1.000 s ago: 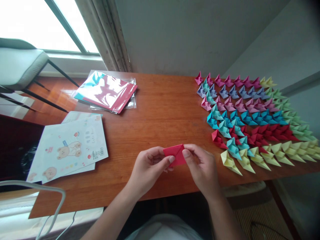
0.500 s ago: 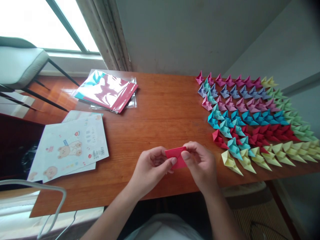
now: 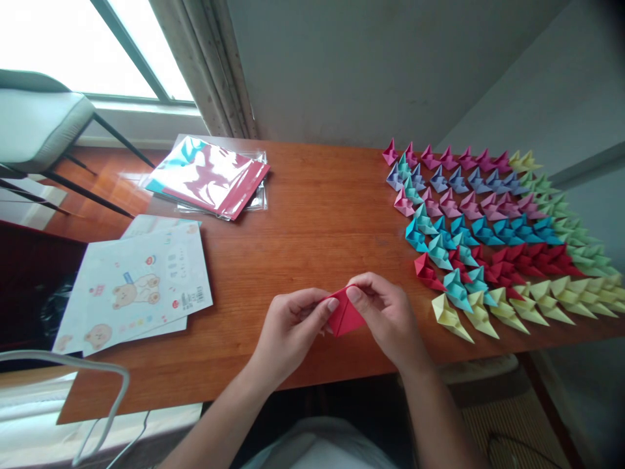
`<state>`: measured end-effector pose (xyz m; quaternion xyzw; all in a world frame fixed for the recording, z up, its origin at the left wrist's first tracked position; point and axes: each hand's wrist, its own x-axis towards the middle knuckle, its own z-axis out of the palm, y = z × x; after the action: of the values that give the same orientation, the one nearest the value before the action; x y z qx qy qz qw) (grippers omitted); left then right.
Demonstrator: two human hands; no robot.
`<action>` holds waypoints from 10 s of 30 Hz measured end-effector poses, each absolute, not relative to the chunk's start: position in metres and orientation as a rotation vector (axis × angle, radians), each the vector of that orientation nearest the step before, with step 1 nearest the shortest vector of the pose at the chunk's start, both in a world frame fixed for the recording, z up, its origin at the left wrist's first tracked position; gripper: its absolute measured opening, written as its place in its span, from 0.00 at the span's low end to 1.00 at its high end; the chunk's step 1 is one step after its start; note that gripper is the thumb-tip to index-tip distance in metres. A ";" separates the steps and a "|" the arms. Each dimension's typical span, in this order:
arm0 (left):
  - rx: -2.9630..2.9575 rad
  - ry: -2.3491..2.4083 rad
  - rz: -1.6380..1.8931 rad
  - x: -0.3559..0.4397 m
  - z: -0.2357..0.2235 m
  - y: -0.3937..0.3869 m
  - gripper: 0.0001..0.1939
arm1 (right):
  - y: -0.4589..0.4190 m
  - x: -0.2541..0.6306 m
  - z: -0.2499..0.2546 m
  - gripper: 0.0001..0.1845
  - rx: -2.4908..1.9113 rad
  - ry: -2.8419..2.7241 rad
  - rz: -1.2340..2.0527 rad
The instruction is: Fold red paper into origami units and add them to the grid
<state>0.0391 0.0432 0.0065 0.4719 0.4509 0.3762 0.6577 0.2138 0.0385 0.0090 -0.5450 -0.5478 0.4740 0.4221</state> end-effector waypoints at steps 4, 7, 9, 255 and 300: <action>1.048 1.108 0.960 0.040 0.005 0.042 0.11 | 0.035 0.213 0.004 0.10 -1.388 -1.354 1.196; 1.156 1.138 0.972 0.040 0.002 0.041 0.11 | 0.033 0.215 -0.001 0.10 -1.461 -1.381 1.082; 1.259 1.156 0.964 0.039 -0.001 0.040 0.11 | 0.034 0.218 -0.003 0.09 -1.498 -1.403 1.014; 2.673 1.346 0.329 0.024 0.000 0.012 0.27 | 0.042 0.236 -0.011 0.19 -1.625 -2.273 0.420; 1.271 1.262 0.961 0.036 0.017 0.027 0.08 | 0.015 0.199 0.006 0.06 -1.427 -1.562 0.861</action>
<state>0.0365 0.0271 0.0175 0.5316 0.5277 0.4021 0.5265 0.1987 0.0146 0.0056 -0.5682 -0.6220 0.3427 0.4158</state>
